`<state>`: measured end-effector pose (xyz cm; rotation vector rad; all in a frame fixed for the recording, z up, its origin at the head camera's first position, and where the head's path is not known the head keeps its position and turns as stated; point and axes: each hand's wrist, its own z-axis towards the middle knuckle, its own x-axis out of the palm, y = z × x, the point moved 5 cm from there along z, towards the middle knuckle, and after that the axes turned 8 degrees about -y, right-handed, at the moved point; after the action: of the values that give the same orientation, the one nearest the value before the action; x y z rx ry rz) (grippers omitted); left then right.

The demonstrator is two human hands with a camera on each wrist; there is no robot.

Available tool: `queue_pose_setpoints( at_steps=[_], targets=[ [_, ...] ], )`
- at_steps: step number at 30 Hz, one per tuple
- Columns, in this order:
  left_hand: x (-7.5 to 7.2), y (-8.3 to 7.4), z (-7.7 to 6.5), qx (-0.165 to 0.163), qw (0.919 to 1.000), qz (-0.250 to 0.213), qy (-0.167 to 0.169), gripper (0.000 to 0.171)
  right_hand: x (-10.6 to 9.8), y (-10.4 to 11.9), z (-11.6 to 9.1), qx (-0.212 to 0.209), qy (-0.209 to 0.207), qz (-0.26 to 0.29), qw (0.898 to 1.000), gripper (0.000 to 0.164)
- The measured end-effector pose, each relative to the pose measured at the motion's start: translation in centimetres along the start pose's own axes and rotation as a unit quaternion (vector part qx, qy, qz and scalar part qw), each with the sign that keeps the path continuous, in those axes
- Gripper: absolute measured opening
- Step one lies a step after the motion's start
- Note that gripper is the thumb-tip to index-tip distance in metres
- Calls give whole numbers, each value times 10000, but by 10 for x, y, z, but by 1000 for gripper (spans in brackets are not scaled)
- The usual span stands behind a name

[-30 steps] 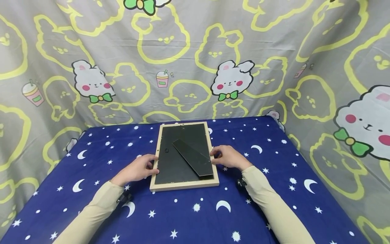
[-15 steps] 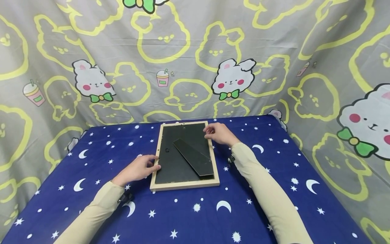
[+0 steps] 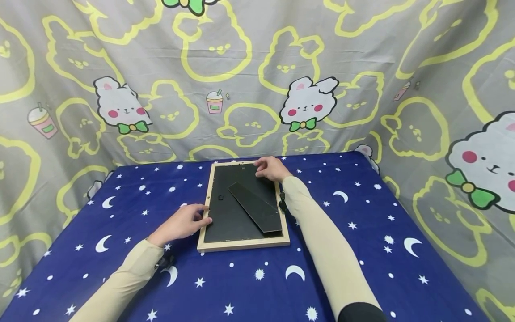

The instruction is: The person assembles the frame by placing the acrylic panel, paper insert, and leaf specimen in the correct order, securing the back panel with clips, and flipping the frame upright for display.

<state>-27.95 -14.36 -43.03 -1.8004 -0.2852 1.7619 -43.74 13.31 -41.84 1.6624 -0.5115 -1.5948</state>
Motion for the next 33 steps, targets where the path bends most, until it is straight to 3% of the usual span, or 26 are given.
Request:
queue_pose_setpoints(
  at_steps=[6, 13, 22, 33],
  targets=[
    [1, 3, -2, 4, 10000, -2, -62, 48, 14, 0, 12, 249, 97, -63, 9996, 40],
    [0, 2, -1, 108, 9998, 44, -159, 46, 24, 11, 20, 347, 339, -531, 9974, 42],
    [-1, -2, 0, 156, 9997, -41, -166, 46, 36, 29, 32, 167, 598, -1510, 9866, 45],
    [2, -1, 3, 153, 9998, -66, -132, 44, 49, 30, 40, -111, 1009, -1768, 9790, 54]
  ],
)
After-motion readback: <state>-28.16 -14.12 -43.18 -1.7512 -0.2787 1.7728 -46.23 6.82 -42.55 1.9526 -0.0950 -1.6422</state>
